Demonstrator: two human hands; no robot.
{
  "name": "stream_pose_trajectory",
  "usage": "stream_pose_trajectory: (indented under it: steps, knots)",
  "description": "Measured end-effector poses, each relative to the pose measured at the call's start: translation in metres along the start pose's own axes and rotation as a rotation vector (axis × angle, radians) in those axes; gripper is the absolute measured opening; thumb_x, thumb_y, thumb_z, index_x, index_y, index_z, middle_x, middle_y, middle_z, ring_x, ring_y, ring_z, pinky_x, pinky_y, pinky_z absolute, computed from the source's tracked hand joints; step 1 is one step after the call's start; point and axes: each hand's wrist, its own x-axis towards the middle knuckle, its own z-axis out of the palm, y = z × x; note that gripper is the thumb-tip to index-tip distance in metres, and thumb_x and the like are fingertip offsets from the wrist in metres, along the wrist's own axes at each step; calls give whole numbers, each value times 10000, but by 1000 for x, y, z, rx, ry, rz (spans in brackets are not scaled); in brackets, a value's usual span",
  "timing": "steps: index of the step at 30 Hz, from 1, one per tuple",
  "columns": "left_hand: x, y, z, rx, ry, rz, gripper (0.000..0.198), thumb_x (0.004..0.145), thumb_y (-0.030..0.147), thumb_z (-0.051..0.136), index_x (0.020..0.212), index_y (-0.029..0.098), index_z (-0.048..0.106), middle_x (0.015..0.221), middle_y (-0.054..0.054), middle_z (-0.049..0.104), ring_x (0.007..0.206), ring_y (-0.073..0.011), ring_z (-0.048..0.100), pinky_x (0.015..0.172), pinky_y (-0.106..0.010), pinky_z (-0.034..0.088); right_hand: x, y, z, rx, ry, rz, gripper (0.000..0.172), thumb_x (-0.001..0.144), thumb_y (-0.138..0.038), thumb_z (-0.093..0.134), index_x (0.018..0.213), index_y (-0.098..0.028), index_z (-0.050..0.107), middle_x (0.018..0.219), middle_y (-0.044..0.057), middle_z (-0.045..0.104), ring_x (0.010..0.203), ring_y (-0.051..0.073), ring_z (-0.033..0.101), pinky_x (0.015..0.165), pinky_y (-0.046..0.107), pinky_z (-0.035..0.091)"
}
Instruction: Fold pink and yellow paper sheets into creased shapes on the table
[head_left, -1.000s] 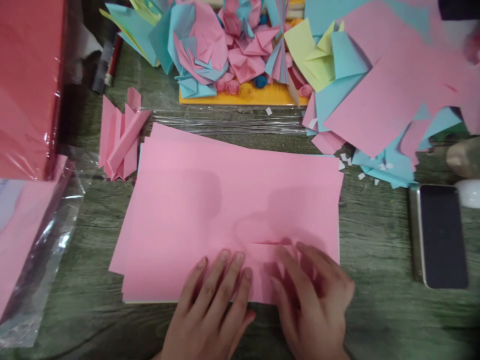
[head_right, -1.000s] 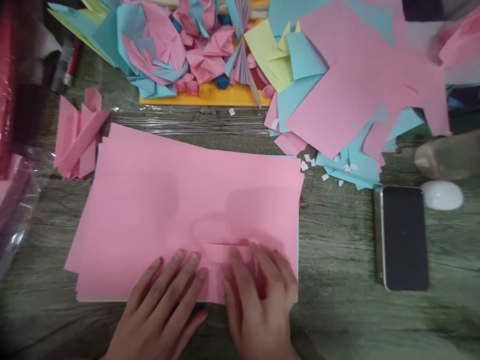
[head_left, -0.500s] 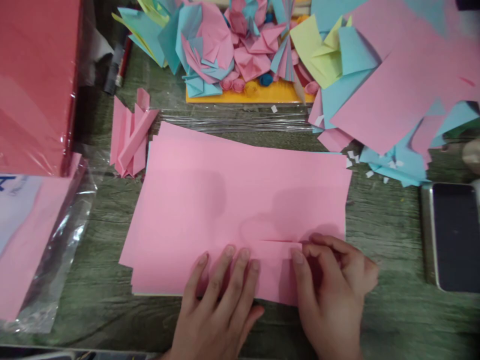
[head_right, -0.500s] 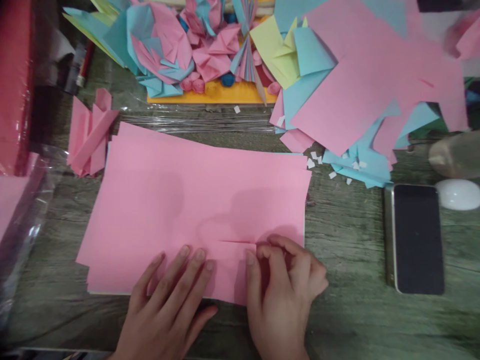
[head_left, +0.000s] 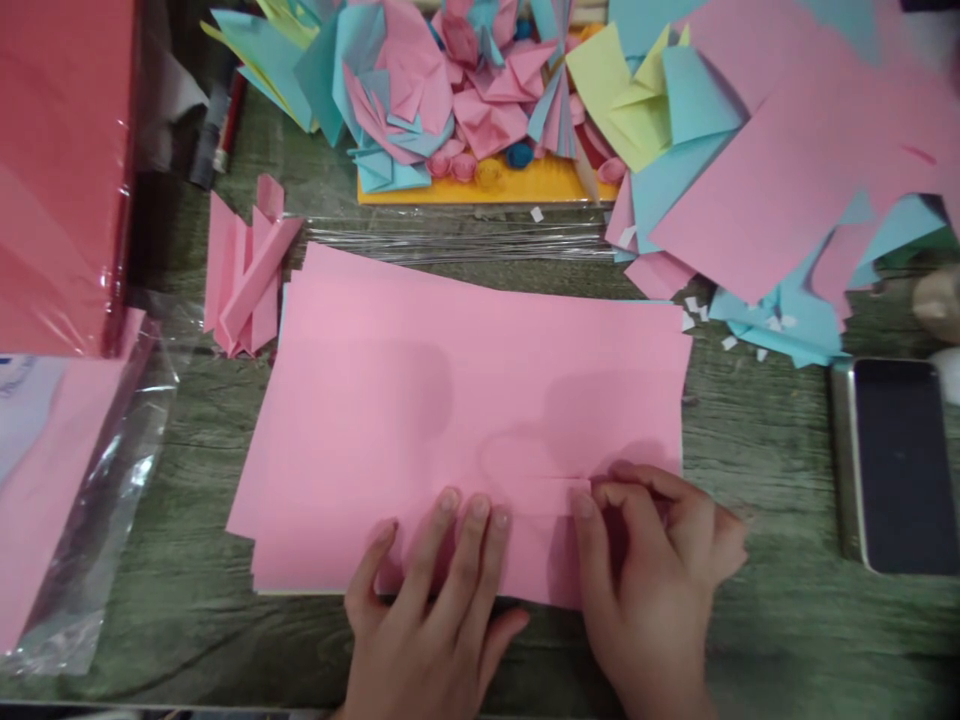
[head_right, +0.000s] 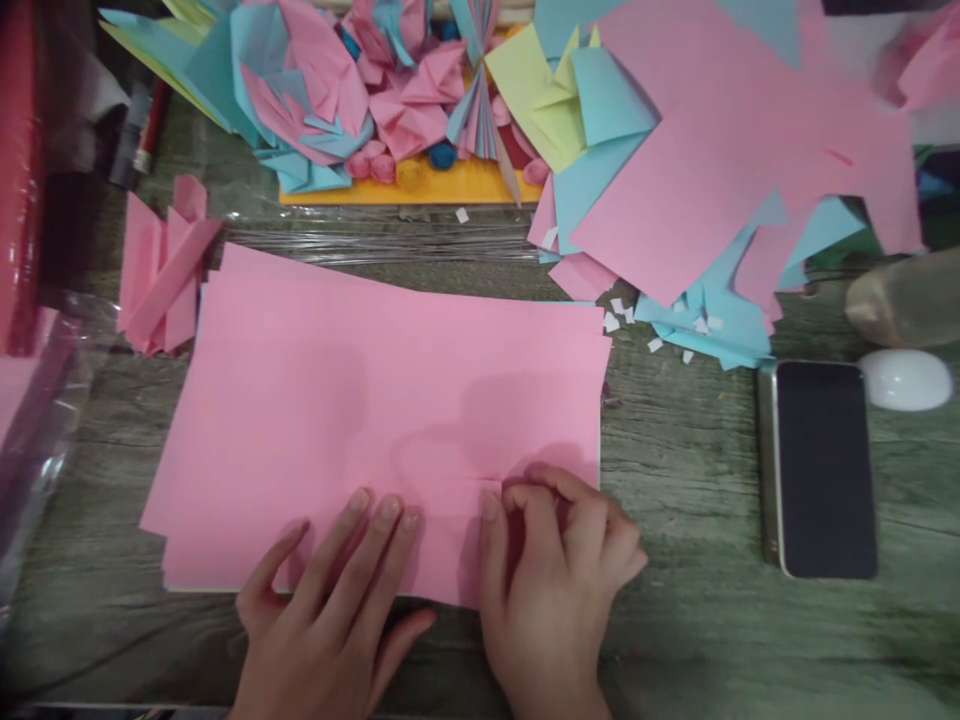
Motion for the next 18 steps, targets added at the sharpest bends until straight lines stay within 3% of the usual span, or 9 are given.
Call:
stream_pose_trajectory:
  steps: [9,14,18]
  knots:
    - [-1,6,2,12,21,-29,507,869,494,481,1263,180,542,1219,-70,617,1325,-236,341,1109,-443,118,1,-4,3,-51,47,-10,226,844,-370,533,741,-181,602,969,105,568,913,262,481,802,457,345]
    - [3,10,4,4,55,-66,493,838,531,518,1258,274,545,1201,-58,624,1280,-251,397,1079,-469,144,1,-2,4,-84,61,-38,204,832,-357,552,734,-180,577,961,105,576,908,263,488,792,449,351]
    - [5,11,2,27,21,-68,493,822,537,536,1258,308,542,1193,-55,623,1197,-267,471,1062,-496,151,-2,2,-1,-19,91,-73,169,827,-315,556,901,-165,578,990,111,567,907,251,505,779,419,377]
